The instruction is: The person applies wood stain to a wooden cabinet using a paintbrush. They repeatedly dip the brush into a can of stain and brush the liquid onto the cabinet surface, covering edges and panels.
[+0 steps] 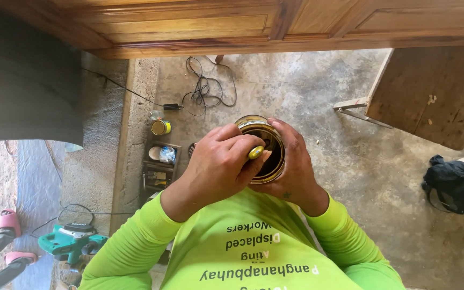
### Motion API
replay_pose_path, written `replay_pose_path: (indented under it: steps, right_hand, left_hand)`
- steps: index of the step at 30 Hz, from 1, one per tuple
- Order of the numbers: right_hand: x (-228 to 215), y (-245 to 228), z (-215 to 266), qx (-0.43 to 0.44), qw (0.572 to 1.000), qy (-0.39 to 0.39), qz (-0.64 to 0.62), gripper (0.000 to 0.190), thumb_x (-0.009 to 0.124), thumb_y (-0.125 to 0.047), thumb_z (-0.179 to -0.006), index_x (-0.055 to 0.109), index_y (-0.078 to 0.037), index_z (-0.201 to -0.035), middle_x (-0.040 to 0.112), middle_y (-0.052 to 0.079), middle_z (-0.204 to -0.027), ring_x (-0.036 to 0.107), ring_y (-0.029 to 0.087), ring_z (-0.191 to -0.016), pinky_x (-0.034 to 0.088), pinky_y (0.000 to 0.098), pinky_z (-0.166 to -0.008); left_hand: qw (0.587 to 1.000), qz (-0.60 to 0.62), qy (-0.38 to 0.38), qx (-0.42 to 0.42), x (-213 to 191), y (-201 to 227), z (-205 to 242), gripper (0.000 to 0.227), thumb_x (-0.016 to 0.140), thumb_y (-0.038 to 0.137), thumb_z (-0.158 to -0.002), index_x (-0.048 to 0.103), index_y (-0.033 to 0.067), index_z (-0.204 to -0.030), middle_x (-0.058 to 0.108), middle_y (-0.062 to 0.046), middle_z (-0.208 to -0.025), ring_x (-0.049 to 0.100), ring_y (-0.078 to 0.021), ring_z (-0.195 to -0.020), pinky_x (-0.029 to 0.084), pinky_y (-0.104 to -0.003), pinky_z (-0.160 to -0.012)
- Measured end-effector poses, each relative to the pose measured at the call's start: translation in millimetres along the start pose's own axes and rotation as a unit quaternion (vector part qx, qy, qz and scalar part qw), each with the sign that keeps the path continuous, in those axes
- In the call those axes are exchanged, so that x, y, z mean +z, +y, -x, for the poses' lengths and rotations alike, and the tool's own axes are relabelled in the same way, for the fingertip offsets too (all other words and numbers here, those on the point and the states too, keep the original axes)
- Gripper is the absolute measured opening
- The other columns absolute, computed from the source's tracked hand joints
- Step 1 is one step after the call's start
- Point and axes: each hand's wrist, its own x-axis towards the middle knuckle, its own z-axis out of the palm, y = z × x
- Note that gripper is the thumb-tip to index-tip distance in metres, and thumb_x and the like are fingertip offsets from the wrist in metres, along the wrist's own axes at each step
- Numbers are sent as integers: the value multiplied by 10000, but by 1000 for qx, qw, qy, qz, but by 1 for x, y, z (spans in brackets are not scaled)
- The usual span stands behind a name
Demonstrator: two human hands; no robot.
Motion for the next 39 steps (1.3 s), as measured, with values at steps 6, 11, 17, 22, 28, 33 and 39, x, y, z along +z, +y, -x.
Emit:
replay_pose_path:
  steps: [6, 11, 17, 22, 28, 33, 39]
  right_hand:
    - [-1, -3, 2, 9, 1000, -6, -2, 1155, 964, -421, -648, 318, -40, -1526, 488, 221, -1480, 519, 423, -1355, 449, 505, -1150]
    - [-1, -4, 6, 2, 1000, -16, -6, 1155, 970, -415, -652, 317, -35, -1525, 489, 223, -1476, 524, 422, -1342, 449, 506, -1147]
    - [-3, -5, 7, -4, 1000, -18, -11, 1137, 971, -394, -668, 315, -33, -1524, 483, 227, -1488, 528, 419, -1345, 449, 502, -1153]
    - [-6, -3, 7, -2, 999, -28, -17, 1139, 968, -387, -654, 319, -37, -1522, 487, 219, -1486, 528, 417, -1340, 450, 501, -1146]
    - [-5, 1, 5, 10, 999, -43, -16, 1142, 980, -384, -638, 339, -45, -1521, 500, 202, -1484, 532, 401, -1356, 464, 490, -1144]
    - [1, -3, -12, 9, 998, -62, -13, 1177, 994, -392, -602, 340, -30, -1510, 502, 210, -1474, 525, 412, -1348, 468, 487, -1121]
    - [21, -23, -37, -1, 999, -50, -19, 1154, 1014, -346, -620, 353, -34, -1513, 507, 202, -1466, 560, 388, -1337, 486, 460, -1128]
  left_hand:
    - [1000, -5, -2, -13, 3, 0, 4, 180, 761, 227, -949, 681, 71, -992, 724, -57, -918, 671, -279, -891, 537, -427, -775]
    - [1000, -9, -1, -15, 4, -1, 8, 188, 758, 231, -947, 683, 65, -994, 725, -57, -922, 671, -277, -889, 528, -423, -763]
    - [1000, -12, -7, -21, 5, 2, 9, 190, 758, 238, -943, 685, 67, -980, 719, -54, -895, 659, -279, -857, 514, -425, -745]
    - [1000, -5, -5, -27, 6, 5, 9, 186, 758, 234, -946, 680, 67, -973, 715, -57, -885, 656, -283, -849, 513, -429, -749]
    - [996, 49, 41, -57, -4, 8, 19, 151, 764, 184, -941, 696, 60, -995, 714, -59, -897, 660, -265, -824, 537, -400, -757]
    - [983, 110, 113, -90, -20, 6, 43, 115, 755, 142, -961, 711, 53, -1020, 727, -56, -935, 669, -246, -841, 559, -353, -766]
    - [933, 217, 245, -149, -27, -14, 87, 171, 693, 171, -1047, 691, 8, -1099, 699, -71, -1015, 638, -186, -825, 537, -278, -729]
